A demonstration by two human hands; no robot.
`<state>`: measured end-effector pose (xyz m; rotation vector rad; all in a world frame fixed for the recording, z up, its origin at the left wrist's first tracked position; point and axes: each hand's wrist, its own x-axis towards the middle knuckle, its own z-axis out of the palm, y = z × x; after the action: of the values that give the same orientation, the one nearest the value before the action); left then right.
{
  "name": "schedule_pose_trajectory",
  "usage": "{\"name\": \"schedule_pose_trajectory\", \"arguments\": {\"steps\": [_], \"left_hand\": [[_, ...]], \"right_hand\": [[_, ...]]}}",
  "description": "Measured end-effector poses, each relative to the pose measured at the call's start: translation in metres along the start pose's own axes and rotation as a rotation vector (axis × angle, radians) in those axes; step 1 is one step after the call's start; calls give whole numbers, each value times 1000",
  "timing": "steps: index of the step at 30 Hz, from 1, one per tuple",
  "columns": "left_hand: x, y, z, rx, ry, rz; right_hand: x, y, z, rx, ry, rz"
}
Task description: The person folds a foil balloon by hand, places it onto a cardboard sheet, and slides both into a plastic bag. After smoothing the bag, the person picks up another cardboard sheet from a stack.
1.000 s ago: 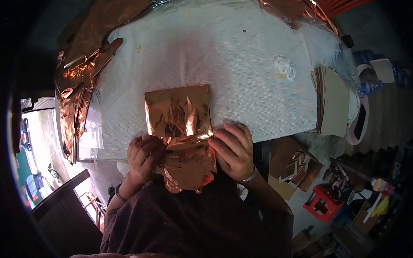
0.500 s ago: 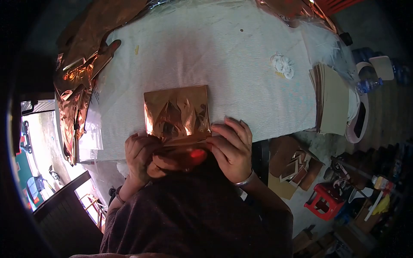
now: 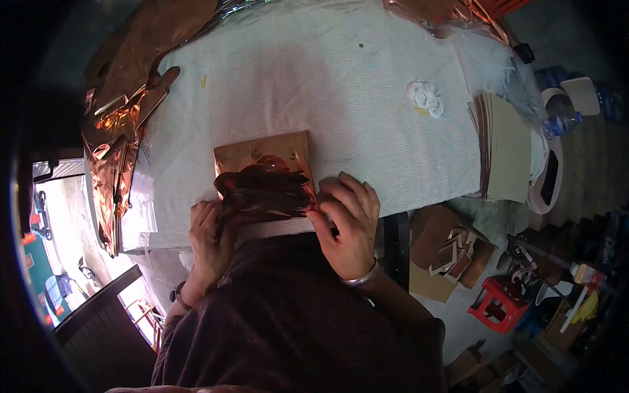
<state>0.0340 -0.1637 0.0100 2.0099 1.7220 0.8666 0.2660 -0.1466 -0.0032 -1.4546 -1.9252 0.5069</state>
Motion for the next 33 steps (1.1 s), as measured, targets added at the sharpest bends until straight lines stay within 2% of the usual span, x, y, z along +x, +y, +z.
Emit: {"name": "schedule_pose_trajectory", "arguments": {"steps": [8,17,28,33], "left_hand": [[-1,-2,2,30,-48,-38],[0,-3,4,37,-18,15],[1,-2,3,28,-38,-25],[1,-3,3,28,-54,-27]], "right_hand": [[0,1,-3,35,-8,32],[7,-3,-8,36,-87,46],[7,-7,3,161,99,87],[4,-7,3,147,105,112]]}}
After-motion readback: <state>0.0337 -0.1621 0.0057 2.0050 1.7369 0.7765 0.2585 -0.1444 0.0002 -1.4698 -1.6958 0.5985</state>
